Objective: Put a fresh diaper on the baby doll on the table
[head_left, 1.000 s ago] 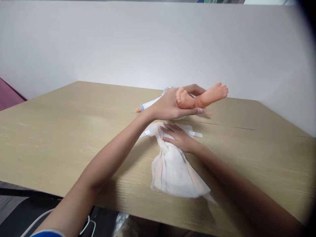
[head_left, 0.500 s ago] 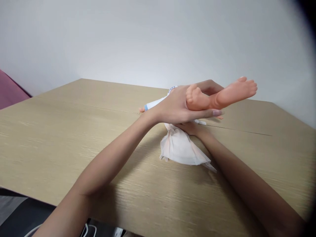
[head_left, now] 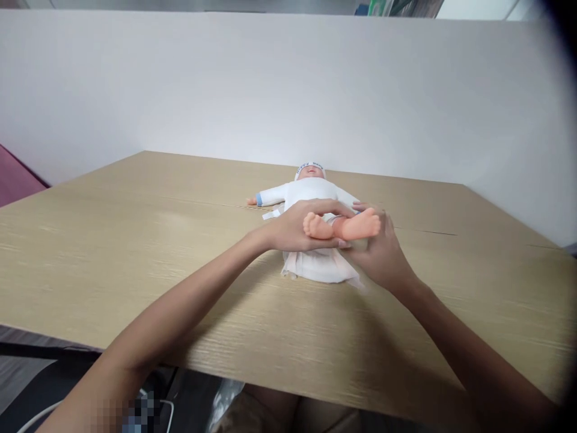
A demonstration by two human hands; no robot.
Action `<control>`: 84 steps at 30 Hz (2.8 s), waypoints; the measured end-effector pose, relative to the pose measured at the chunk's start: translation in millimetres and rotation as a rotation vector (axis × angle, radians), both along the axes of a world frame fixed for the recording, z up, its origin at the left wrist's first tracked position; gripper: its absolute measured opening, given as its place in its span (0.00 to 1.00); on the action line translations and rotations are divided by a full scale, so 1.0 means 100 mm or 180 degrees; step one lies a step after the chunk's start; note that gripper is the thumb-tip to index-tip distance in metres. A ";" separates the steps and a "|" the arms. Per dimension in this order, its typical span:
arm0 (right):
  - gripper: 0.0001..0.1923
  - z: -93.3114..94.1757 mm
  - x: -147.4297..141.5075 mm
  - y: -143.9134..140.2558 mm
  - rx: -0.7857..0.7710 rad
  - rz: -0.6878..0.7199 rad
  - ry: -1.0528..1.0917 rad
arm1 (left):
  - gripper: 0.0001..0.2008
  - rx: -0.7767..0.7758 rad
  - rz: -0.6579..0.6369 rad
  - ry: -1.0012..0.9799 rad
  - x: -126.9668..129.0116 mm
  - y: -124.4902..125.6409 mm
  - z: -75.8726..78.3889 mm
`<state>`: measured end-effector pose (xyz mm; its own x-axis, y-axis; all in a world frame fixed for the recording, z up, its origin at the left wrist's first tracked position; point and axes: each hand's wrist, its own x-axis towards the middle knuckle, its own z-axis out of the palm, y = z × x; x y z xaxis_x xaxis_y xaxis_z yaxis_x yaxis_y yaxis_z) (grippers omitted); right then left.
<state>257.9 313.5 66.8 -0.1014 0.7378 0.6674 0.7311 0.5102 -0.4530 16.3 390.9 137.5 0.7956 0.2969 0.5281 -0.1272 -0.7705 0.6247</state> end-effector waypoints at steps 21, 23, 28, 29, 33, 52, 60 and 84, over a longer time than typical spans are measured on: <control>0.25 -0.50 0.74 -0.12 0.0125 0.1240 -0.1475 | 0.38 0.1067 0.0309 0.1016 -1.15 0.16 -0.96; 0.25 -0.46 0.75 -0.14 0.0046 0.1204 -0.1528 | 0.41 0.1032 0.0357 0.1132 -1.14 0.12 -0.93; 0.25 -0.46 0.79 -0.14 -0.0050 0.1163 -0.1585 | 0.44 0.1114 0.0432 0.1284 -1.15 0.06 -0.90; 0.25 -0.48 0.79 -0.14 -0.0071 0.1162 -0.1582 | 0.45 0.1134 0.0441 0.1307 -1.16 0.05 -0.90; 0.24 -0.51 0.79 -0.15 -0.0118 0.1174 -0.1543 | 0.48 0.1160 0.0442 0.1367 -1.15 0.03 -0.89; 0.22 -0.39 0.82 -0.13 -0.1061 0.1395 -0.0640 | 0.30 0.0593 0.1277 0.1411 -0.81 -0.35 -0.76; 0.36 -0.40 0.30 -0.38 -0.0482 0.0584 -0.1398 | 0.07 0.1101 0.1928 0.1521 -0.56 -0.45 -0.88; 0.14 0.02 0.03 1.68 -0.1493 -0.0283 0.1489 | 0.14 -0.1508 0.2208 0.0102 0.02 1.42 -0.49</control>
<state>260.5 481.4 68.8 0.1955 0.9527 0.2325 0.4338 0.1287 -0.8918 18.7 532.5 88.2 0.3634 0.9089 0.2046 0.3020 -0.3227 0.8970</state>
